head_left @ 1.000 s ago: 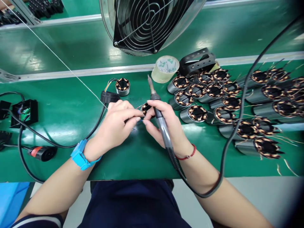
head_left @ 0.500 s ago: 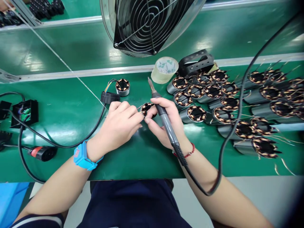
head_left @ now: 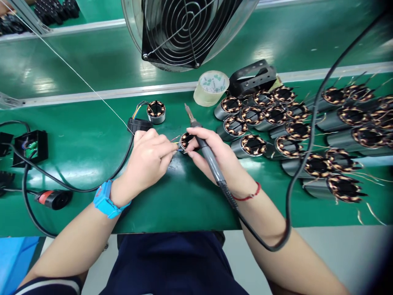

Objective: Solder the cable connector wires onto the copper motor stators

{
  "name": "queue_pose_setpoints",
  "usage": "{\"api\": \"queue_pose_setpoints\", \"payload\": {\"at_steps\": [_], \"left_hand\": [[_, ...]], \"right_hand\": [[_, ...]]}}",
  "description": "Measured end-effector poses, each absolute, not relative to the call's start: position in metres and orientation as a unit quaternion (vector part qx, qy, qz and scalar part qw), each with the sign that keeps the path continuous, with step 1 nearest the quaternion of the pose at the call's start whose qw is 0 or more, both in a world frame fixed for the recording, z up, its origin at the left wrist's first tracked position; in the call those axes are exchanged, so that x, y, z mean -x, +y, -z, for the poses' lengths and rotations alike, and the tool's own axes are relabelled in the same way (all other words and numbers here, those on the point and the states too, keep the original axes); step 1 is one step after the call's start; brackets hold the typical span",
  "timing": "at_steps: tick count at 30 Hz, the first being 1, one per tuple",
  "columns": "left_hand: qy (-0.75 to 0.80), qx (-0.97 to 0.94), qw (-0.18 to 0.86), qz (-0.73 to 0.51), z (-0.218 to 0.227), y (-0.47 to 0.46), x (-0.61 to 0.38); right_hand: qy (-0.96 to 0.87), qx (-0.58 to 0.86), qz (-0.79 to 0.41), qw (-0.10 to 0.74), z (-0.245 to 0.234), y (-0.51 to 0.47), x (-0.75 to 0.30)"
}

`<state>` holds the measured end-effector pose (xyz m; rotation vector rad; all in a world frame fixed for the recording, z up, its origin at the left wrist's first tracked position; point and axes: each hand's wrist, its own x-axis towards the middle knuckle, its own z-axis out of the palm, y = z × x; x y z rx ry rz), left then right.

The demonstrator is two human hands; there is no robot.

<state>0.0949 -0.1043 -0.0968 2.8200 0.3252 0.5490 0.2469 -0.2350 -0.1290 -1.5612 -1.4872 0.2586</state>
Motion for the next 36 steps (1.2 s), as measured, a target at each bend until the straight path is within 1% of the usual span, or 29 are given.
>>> {"api": "queue_pose_setpoints", "payload": {"at_steps": [4,7,14,17,21,24,28,36], "left_hand": [[0.141,-0.963,0.153,-0.171,0.096,-0.103,-0.097],[0.167,-0.957,0.171,-0.165,0.095,-0.102,-0.098],[0.186,-0.950,0.197,-0.156,0.095,-0.104,-0.099],[0.191,-0.948,0.207,-0.150,0.096,-0.104,-0.099],[0.201,-0.943,0.227,-0.138,0.096,-0.105,-0.099],[0.211,-0.937,0.241,-0.137,0.097,-0.105,-0.099],[0.218,-0.933,0.252,-0.135,0.097,-0.104,-0.099],[0.225,-0.931,0.252,-0.134,0.096,-0.105,-0.100]], "right_hand": [[-0.546,0.675,-0.082,0.488,0.136,-0.223,-0.238],[-0.535,0.689,-0.063,0.484,0.136,-0.220,-0.235],[-0.519,0.707,-0.016,0.480,0.113,-0.248,-0.229],[-0.487,0.702,0.036,0.519,0.115,-0.263,-0.217],[-0.475,0.656,0.088,0.581,0.133,-0.274,-0.205],[-0.469,0.632,0.099,0.609,0.141,-0.277,-0.204],[-0.453,0.624,0.111,0.627,0.142,-0.275,-0.204],[-0.462,0.626,0.096,0.621,0.143,-0.275,-0.203]]}}
